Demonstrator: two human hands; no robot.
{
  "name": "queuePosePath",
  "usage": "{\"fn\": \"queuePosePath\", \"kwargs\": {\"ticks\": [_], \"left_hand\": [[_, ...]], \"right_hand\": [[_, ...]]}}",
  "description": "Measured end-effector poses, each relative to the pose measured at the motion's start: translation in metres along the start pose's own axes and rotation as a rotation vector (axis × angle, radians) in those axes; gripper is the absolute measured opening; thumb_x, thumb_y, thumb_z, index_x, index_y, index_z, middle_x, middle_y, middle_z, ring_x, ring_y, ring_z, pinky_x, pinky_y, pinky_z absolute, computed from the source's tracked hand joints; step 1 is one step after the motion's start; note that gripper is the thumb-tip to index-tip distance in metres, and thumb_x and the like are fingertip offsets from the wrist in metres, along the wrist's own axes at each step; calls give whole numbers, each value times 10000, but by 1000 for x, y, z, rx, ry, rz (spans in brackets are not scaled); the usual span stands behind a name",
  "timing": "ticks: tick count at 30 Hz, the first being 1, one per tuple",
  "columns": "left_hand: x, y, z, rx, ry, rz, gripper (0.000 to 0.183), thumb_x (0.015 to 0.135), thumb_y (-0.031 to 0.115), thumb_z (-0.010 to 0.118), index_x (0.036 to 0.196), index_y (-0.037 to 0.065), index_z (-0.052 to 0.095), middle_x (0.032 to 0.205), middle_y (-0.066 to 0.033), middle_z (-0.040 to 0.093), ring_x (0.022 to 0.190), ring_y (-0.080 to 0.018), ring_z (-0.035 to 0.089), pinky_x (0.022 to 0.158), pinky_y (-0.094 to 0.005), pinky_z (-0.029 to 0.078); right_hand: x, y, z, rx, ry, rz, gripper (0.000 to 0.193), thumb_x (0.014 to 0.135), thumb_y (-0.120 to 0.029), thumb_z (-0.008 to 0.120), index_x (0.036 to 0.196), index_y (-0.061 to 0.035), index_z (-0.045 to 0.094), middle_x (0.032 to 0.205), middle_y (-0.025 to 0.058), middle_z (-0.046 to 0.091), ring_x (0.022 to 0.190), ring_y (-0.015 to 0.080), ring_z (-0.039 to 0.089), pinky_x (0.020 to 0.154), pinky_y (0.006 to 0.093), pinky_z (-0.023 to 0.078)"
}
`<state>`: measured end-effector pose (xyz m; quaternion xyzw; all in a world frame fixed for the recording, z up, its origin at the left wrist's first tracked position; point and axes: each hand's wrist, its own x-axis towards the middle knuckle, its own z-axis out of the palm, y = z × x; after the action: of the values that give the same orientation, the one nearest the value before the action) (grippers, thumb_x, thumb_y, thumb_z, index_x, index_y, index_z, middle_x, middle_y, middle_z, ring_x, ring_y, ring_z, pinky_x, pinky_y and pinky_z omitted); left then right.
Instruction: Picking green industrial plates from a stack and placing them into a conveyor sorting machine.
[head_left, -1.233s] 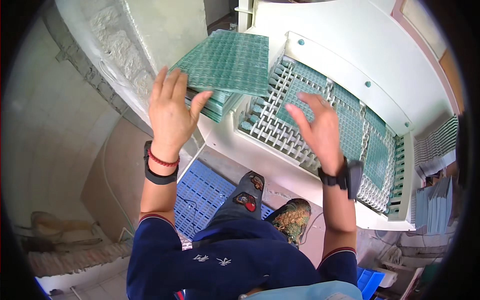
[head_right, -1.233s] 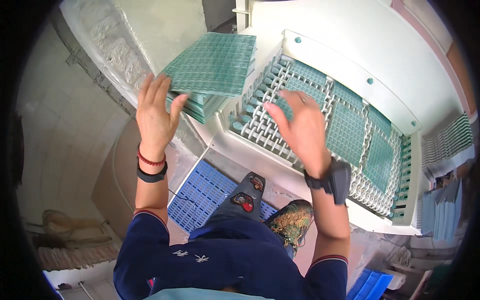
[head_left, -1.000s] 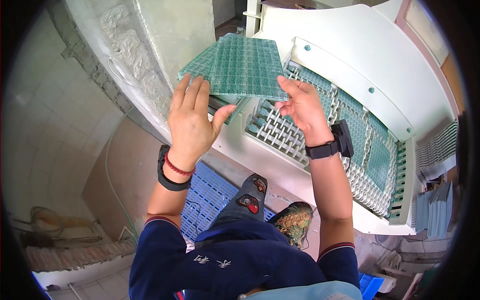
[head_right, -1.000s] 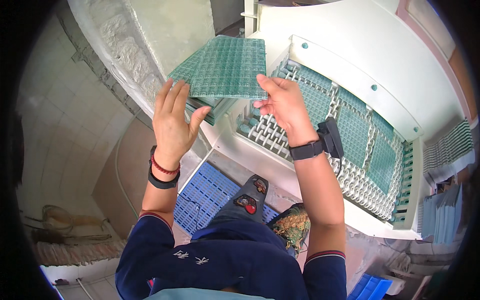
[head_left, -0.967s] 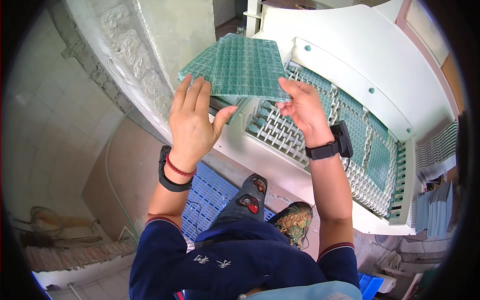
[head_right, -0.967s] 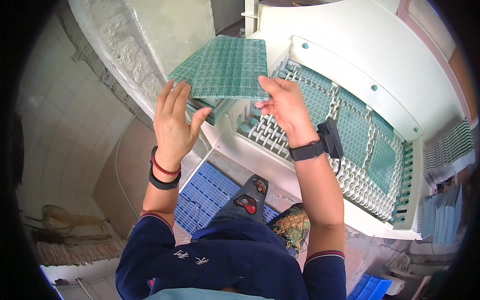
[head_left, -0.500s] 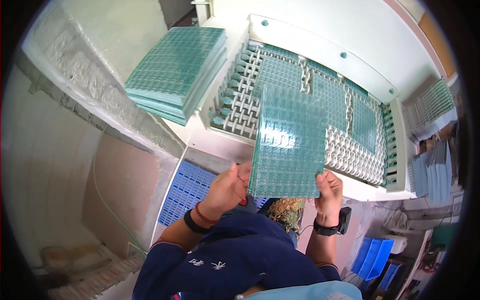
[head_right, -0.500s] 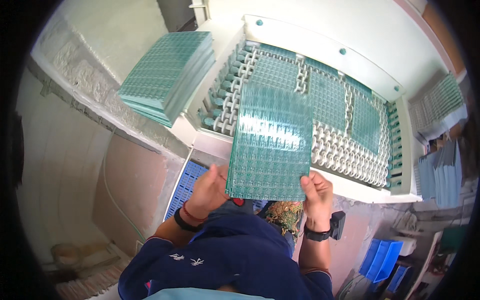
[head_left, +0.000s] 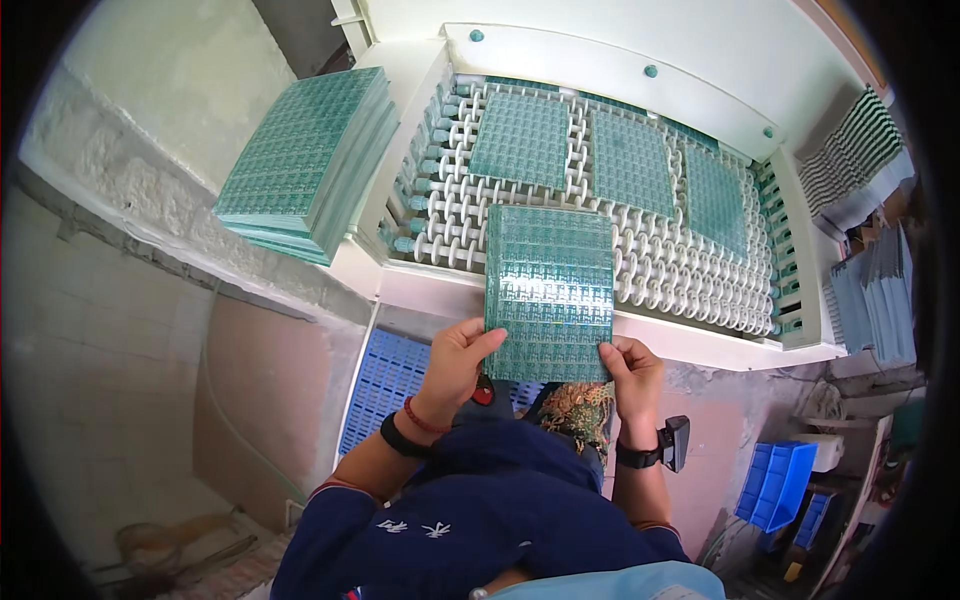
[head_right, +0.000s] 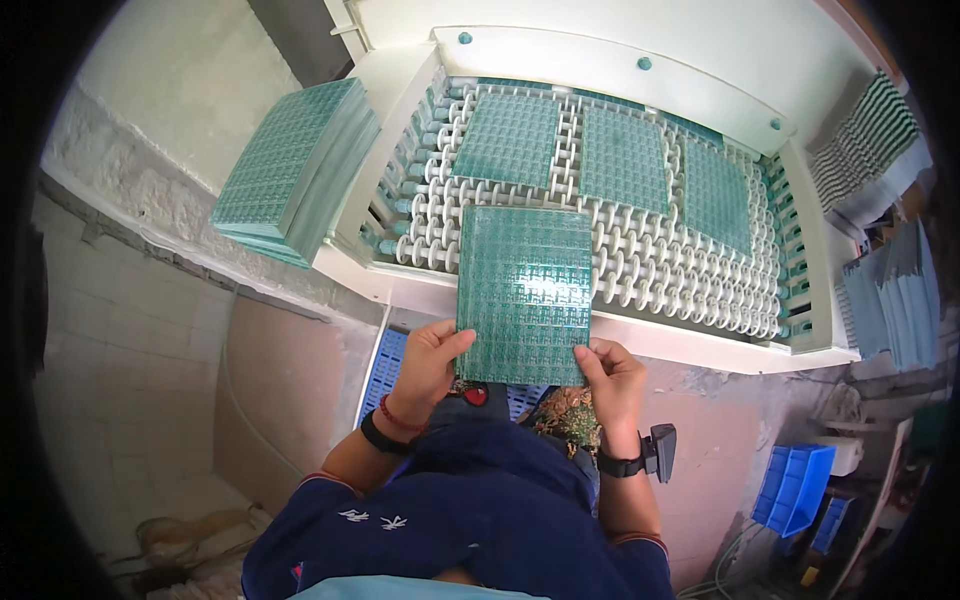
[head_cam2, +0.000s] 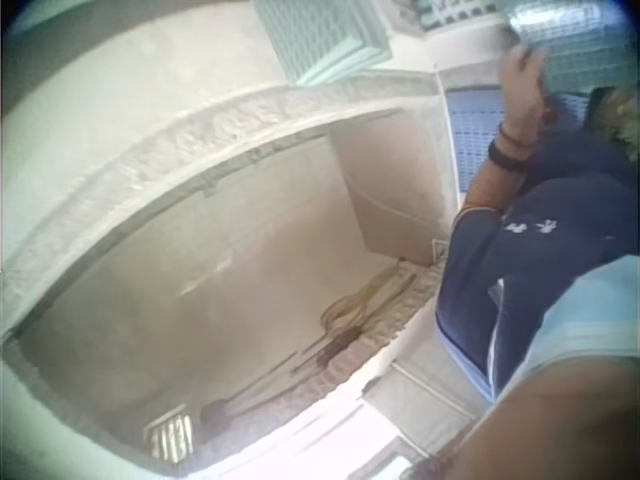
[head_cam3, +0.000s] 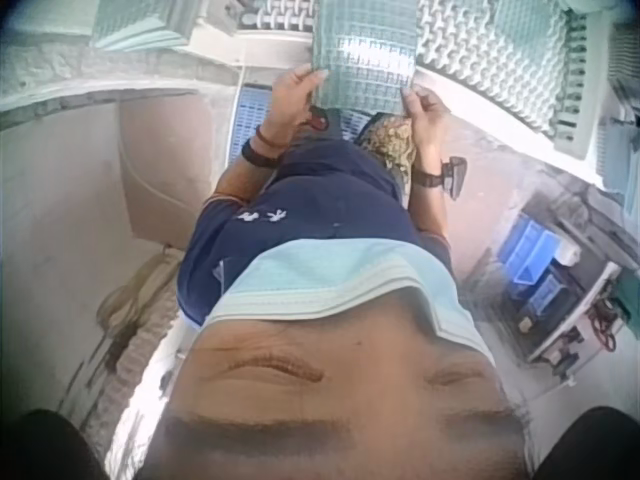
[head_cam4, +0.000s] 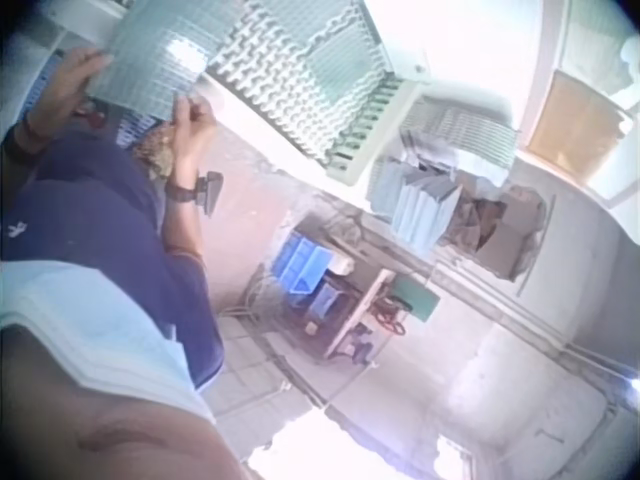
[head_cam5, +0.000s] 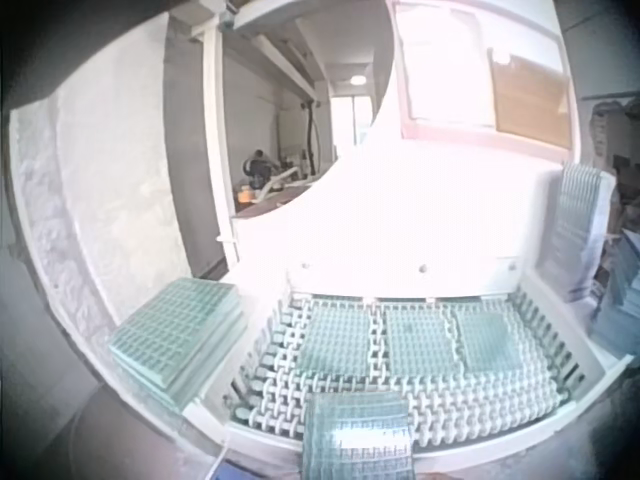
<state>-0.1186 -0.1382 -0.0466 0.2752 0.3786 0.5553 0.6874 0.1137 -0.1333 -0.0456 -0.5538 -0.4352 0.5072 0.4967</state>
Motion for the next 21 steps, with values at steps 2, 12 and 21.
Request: {"fn": "queuePosePath", "kwargs": {"ticks": [2,12,21], "left_hand": [[3,1,-2,3,29,5,187,867,32,554,1013,-77,598,923,-89,648,807,-108,602,721,-232,489],[17,13,-6,40,89,63,209,869,67,573,996,-96,602,890,-109,647,757,-120,604,684,-239,494],[17,20,-7,147,175,98,156,801,57,661,904,-61,660,793,-48,648,651,-61,554,573,-180,438]], "right_hand": [[2,3,-1,-43,-3,-58,132,846,-108,631,873,21,626,663,0,585,521,30,477,450,171,363],[10,-3,6,58,-48,114,144,823,-119,655,842,22,635,648,-16,559,499,34,434,439,180,358],[6,-7,15,19,-11,28,143,822,-99,652,907,15,636,719,5,596,531,44,478,446,178,380]]}}
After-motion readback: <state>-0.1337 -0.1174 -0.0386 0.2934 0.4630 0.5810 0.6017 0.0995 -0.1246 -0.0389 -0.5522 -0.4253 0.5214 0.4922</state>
